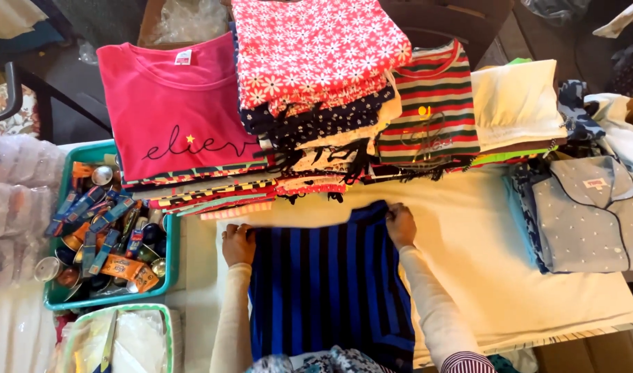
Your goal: The person folds various garments, including a striped shirt and patterned pajama pants, on a table.
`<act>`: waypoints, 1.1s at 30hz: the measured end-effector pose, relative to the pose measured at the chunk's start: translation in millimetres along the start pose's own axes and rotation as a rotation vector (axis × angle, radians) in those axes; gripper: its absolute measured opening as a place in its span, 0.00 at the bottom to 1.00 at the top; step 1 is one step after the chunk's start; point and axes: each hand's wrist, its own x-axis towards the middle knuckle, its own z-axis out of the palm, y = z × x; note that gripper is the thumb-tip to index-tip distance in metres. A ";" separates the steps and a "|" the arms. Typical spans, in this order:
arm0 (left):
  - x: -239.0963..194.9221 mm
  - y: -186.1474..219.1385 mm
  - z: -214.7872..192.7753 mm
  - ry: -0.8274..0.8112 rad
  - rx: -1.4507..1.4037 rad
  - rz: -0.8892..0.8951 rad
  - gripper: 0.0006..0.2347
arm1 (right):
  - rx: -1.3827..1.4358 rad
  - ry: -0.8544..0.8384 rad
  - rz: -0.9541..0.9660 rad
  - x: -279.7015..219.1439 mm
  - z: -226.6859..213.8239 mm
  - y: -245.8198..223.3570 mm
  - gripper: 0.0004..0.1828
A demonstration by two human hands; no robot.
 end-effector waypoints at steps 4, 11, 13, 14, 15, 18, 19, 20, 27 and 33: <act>2.6 3.0 17.0 -0.088 -0.119 -0.296 0.06 | 0.023 0.224 -0.018 -4.5 -22.9 -37.9 0.09; -39.0 54.3 7.3 0.243 -0.229 -0.076 0.17 | 0.237 0.278 -0.087 -50.8 -22.2 -66.9 0.21; -81.9 75.7 -0.4 0.160 -0.187 0.028 0.21 | 0.155 0.245 -0.279 -99.9 -24.8 -80.1 0.25; -103.7 87.7 -3.2 0.077 -0.147 0.128 0.24 | 0.067 0.211 -0.472 -123.8 -27.4 -85.8 0.29; -119.2 88.3 -9.2 0.080 -0.148 0.129 0.24 | 0.067 0.213 -0.474 -140.7 -32.9 -84.9 0.29; -158.6 87.5 -25.1 -0.052 -0.027 0.114 0.28 | -0.178 0.029 -0.605 -188.1 -50.9 -71.0 0.33; -165.3 83.5 -28.5 -0.032 0.045 0.059 0.29 | -0.243 -0.014 -0.549 -200.1 -55.3 -60.1 0.35; -174.8 78.6 -34.2 -0.011 0.122 -0.003 0.30 | -0.305 -0.061 -0.498 -213.2 -59.0 -49.7 0.37; -226.1 -1.1 -36.0 0.151 -0.218 -0.410 0.28 | -0.155 0.174 -0.038 -272.1 -91.0 6.0 0.32; -216.0 -3.1 -49.7 -0.135 -0.321 -0.756 0.25 | -0.205 -0.216 0.368 -288.5 -88.1 20.6 0.31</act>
